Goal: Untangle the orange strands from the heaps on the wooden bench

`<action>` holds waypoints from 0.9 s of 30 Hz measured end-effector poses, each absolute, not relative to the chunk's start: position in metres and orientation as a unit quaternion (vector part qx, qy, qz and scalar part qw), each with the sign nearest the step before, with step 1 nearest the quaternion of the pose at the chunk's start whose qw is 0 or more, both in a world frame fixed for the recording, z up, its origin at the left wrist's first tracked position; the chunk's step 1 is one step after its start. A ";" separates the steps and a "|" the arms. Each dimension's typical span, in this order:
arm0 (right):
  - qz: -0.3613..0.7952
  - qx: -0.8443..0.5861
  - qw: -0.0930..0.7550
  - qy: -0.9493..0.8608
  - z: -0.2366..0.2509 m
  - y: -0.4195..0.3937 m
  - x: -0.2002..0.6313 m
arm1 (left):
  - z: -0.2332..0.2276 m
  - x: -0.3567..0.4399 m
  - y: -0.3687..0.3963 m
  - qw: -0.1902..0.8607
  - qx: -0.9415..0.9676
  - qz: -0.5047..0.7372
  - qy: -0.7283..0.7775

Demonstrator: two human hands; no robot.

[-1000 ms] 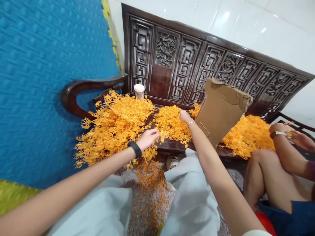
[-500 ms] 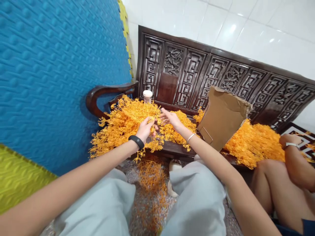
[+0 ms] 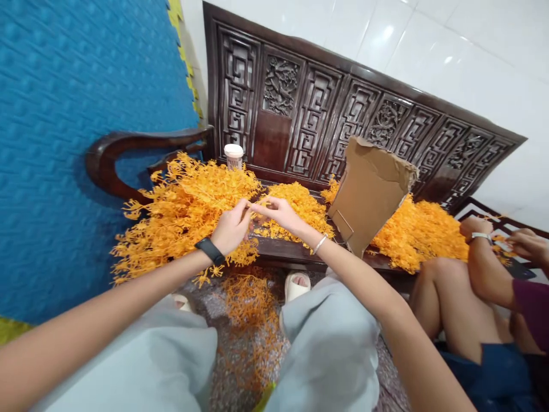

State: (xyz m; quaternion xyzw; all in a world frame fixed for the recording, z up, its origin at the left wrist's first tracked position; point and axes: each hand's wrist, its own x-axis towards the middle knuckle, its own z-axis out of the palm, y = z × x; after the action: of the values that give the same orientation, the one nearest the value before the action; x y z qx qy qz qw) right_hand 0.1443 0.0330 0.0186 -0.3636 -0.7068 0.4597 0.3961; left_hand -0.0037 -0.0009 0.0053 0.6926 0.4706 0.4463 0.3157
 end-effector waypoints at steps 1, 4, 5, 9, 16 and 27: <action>0.451 -0.359 0.390 -0.718 0.021 0.035 0.147 | 0.005 -0.003 0.000 0.294 0.703 0.441 0.474; 0.414 -0.351 0.393 -0.742 0.026 0.042 0.157 | 0.005 0.001 0.005 0.283 0.707 0.445 0.471; 0.402 -0.349 0.400 -0.746 0.026 0.044 0.160 | 0.005 0.002 0.006 0.287 0.706 0.447 0.468; 0.400 -0.351 0.390 -0.752 0.015 0.056 0.170 | 0.003 0.000 0.011 0.323 0.704 0.438 0.457; 0.222 -0.434 0.349 -0.800 -0.004 0.066 0.187 | 0.000 -0.002 0.009 0.382 0.689 0.382 0.483; 0.033 -0.581 0.196 -0.789 -0.010 0.073 0.179 | 0.001 0.025 0.002 0.701 0.412 0.409 0.413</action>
State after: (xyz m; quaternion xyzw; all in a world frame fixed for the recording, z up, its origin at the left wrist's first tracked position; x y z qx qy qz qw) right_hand 0.1793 0.0733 -0.0104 -0.5809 -0.7893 0.0328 0.1960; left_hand 0.0247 0.0019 0.0015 0.4124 0.4133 0.4094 0.7011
